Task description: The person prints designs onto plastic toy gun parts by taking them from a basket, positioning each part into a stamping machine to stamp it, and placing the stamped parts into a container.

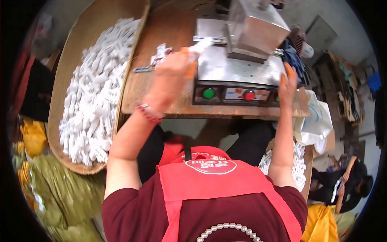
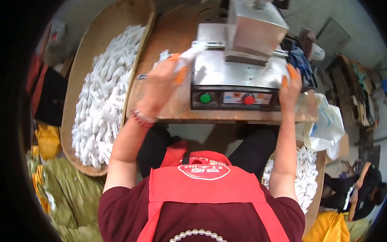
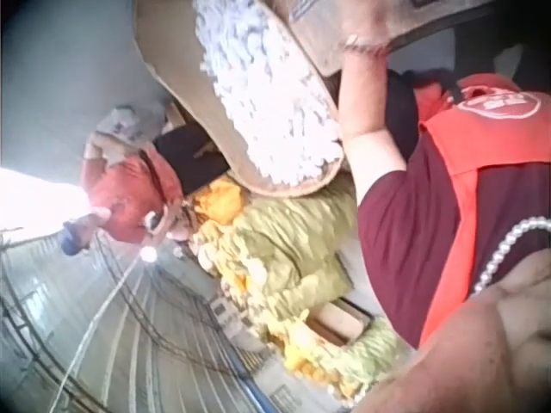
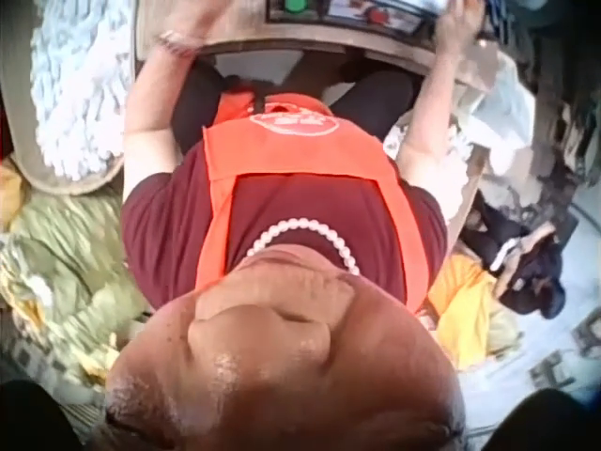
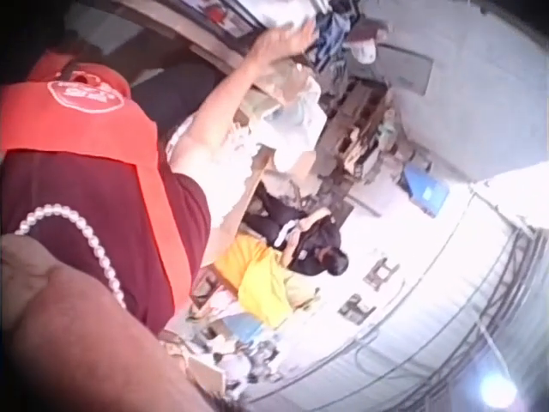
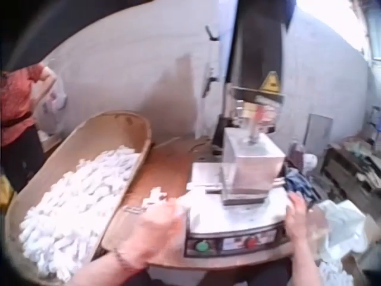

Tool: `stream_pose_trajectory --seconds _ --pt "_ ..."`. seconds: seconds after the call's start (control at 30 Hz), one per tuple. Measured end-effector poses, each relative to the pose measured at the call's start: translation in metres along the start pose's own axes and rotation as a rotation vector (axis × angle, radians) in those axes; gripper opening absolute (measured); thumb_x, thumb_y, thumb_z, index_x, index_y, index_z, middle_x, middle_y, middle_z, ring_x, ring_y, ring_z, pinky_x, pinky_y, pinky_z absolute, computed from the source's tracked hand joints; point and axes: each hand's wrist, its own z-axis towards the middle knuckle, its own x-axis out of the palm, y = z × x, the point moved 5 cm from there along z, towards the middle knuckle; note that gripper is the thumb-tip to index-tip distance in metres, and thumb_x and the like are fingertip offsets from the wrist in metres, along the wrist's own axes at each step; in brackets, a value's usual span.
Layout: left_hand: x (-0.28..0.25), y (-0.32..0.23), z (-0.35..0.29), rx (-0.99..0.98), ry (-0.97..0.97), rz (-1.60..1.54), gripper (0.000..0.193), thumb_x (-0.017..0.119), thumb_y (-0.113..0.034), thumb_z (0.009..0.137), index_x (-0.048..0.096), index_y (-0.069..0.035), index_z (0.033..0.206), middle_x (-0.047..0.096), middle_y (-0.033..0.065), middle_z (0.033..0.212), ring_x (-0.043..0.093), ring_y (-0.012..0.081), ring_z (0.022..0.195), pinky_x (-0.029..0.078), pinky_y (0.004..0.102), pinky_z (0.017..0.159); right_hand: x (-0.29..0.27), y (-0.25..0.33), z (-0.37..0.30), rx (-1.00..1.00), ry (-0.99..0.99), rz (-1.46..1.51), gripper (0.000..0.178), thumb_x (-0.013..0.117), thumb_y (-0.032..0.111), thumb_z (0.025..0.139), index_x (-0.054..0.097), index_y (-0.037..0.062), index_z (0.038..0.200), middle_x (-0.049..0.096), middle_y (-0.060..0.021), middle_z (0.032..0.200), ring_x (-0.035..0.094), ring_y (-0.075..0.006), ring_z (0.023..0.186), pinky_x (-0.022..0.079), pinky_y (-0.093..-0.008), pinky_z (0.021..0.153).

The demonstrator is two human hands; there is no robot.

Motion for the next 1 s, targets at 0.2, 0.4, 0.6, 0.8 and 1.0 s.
stream_pose_trajectory --seconds 0.2,0.4,0.6,0.8,1.0 --pt "0.088 -0.071 0.033 0.104 0.319 -0.089 0.061 0.071 -0.045 0.075 0.053 -0.005 0.117 0.054 0.0176 0.117 0.050 0.0349 0.112 0.041 0.0399 0.092 0.093 -0.022 0.048 0.031 0.200 0.547 0.024 0.057 0.010 0.086 0.061 0.0074 0.109 0.060 -0.0157 0.106 0.050 -0.0363 0.109 0.031 -0.0434 0.102" --pt "0.090 -0.017 -0.022 -0.071 0.273 -0.427 0.059 0.070 -0.009 0.080 0.045 -0.007 0.134 0.047 0.0202 0.128 0.047 0.0369 0.115 0.041 0.0399 0.096 0.112 -0.019 0.066 0.042 0.053 0.589 0.022 0.071 0.007 0.076 0.063 0.0055 0.097 0.060 -0.0178 0.100 0.056 -0.0374 0.090 0.045 -0.0424 0.074" --pt "0.080 -0.026 0.012 -0.103 -0.072 -0.252 0.050 0.067 -0.007 0.082 0.050 -0.002 0.128 0.052 0.0176 0.125 0.051 0.0345 0.106 0.045 0.0394 0.090 0.107 0.006 0.065 0.070 -0.091 0.350 0.012 0.066 0.006 0.079 0.059 0.0049 0.088 0.058 -0.0147 0.077 0.056 -0.0379 0.078 0.044 -0.0455 0.071" --pt "0.112 -0.028 0.029 -0.101 -0.114 -0.204 0.051 0.070 -0.009 0.079 0.052 -0.001 0.126 0.054 0.0165 0.124 0.053 0.0344 0.102 0.046 0.0398 0.087 0.064 0.001 0.073 -0.148 -0.250 0.165 0.014 0.066 0.007 0.077 0.060 0.0050 0.089 0.060 -0.0156 0.084 0.057 -0.0358 0.082 0.045 -0.0438 0.073" --pt "0.169 -0.058 0.088 -0.037 -0.027 -0.172 0.025 0.065 -0.020 0.080 0.064 -0.012 0.104 0.061 0.0070 0.111 0.055 0.0274 0.089 0.044 0.0376 0.076 -0.188 0.018 -0.004 0.187 -0.148 -0.031 0.027 0.061 0.003 0.083 0.059 0.0023 0.110 0.056 -0.0121 0.126 0.046 -0.0279 0.124 0.034 -0.0385 0.105"
